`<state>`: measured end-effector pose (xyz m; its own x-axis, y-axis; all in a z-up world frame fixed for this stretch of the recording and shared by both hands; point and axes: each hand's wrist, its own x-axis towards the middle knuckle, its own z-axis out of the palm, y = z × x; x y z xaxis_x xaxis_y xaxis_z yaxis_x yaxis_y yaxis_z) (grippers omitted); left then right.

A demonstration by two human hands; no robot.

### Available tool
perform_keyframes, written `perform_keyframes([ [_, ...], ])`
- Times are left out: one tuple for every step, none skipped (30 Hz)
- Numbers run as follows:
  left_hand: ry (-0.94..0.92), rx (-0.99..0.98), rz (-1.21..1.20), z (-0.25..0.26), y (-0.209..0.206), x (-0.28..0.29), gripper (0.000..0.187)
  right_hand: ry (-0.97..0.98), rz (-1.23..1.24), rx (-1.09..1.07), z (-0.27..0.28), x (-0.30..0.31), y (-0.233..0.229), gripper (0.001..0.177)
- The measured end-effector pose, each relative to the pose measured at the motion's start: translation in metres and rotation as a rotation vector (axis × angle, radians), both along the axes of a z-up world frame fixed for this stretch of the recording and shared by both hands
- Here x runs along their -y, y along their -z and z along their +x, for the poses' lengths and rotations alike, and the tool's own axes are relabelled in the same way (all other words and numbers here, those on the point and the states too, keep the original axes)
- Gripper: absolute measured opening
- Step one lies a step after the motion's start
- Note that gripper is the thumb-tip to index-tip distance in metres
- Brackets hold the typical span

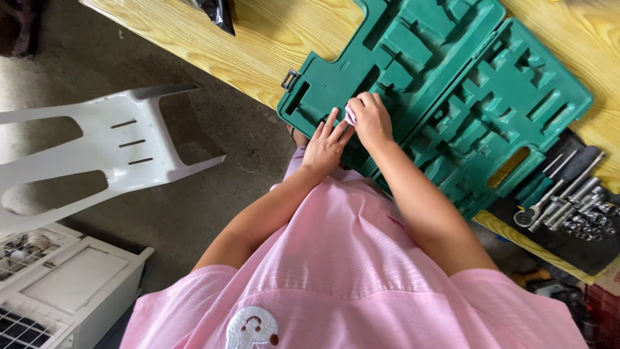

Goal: Cleaning the interior of a socket set tool case with a cloth.

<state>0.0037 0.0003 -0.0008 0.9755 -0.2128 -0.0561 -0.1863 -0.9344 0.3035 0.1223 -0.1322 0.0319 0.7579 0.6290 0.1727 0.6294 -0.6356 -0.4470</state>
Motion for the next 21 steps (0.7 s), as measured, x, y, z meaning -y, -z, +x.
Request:
perform_keyframes([
  [0.002, -0.003, 0.006, -0.001, -0.002, -0.001, 0.066, 0.002, 0.006, -0.003, -0.002, 0.005, -0.006, 0.019],
  [0.004, -0.026, 0.026, -0.001, -0.004, -0.003, 0.062, -0.027, 0.030, -0.036, -0.003, 0.010, -0.011, 0.021],
  [0.006, -0.044, 0.041, 0.000, -0.006, -0.002, 0.058, -0.054, 0.049, -0.064, -0.003, 0.018, -0.017, 0.024],
  [0.009, -0.044, 0.041, 0.002, -0.012, -0.003, 0.058, -0.051, 0.050, -0.064, -0.003, 0.029, -0.012, 0.024],
  [-0.011, 0.022, 0.020, 0.003, -0.017, -0.003, 0.064, -0.006, -0.087, -0.097, -0.004, 0.042, -0.006, 0.021],
  [-0.032, 0.087, -0.002, 0.005, -0.021, -0.002, 0.070, 0.040, -0.224, -0.130, -0.005, 0.055, -0.001, 0.020],
  [-0.026, 0.083, -0.007, 0.006, -0.024, -0.004, 0.070, 0.045, -0.228, -0.134, -0.005, 0.057, -0.011, 0.020],
  [-0.027, 0.084, -0.016, 0.008, -0.027, -0.005, 0.067, 0.266, -0.117, -0.409, -0.006, 0.059, -0.022, 0.017],
  [-0.030, 0.092, -0.024, 0.014, -0.029, -0.008, 0.064, 0.483, 0.002, -0.675, -0.001, 0.060, -0.033, 0.014],
  [-0.026, 0.096, -0.027, 0.021, -0.032, -0.010, 0.064, 0.488, 0.001, -0.671, 0.003, 0.069, -0.020, 0.014],
  [-0.071, -0.075, -0.144, 0.026, -0.036, -0.012, 0.059, 0.552, 0.359, -0.799, 0.004, 0.078, -0.007, 0.014],
  [-0.114, -0.247, -0.261, 0.031, -0.041, -0.014, 0.054, 0.606, 0.724, -0.912, 0.006, 0.088, 0.006, 0.017],
  [-0.109, -0.247, -0.261, 0.039, -0.041, -0.011, 0.054, 0.609, 0.726, -0.910, 0.006, 0.086, -0.006, 0.017],
  [-0.170, -0.118, -0.421, 0.047, -0.042, -0.007, 0.046, 0.633, 0.910, -1.065, 0.007, 0.085, -0.017, 0.020],
  [-0.229, 0.011, -0.579, 0.054, -0.043, -0.004, 0.042, 0.653, 1.097, -1.220, 0.006, 0.083, -0.028, 0.022],
  [-0.224, 0.009, -0.579, 0.063, -0.040, 0.003, 0.042, 0.658, 1.100, -1.218, 0.006, 0.086, -0.029, 0.022],
  [-0.292, -0.174, -0.913, 0.071, -0.037, 0.009, 0.051, 0.654, 1.138, -1.296, 0.004, 0.088, -0.030, 0.023],
  [-0.358, -0.366, -1.243, 0.078, -0.034, 0.015, 0.061, 0.649, 1.175, -1.375, 0.002, 0.090, -0.032, 0.024],
  [-0.351, -0.369, -1.242, 0.080, -0.027, 0.018, 0.061, 0.653, 1.181, -1.370, 0.002, 0.091, -0.035, 0.024],
  [-0.330, -0.421, -1.337, 0.083, -0.020, 0.021, 0.057, 0.663, 1.159, -1.296, 0.001, 0.092, -0.038, 0.027],
  [-0.308, -0.475, -1.433, 0.085, -0.013, 0.026, 0.052, 0.674, 1.135, -1.221, 0.001, 0.095, -0.042, 0.031],
])
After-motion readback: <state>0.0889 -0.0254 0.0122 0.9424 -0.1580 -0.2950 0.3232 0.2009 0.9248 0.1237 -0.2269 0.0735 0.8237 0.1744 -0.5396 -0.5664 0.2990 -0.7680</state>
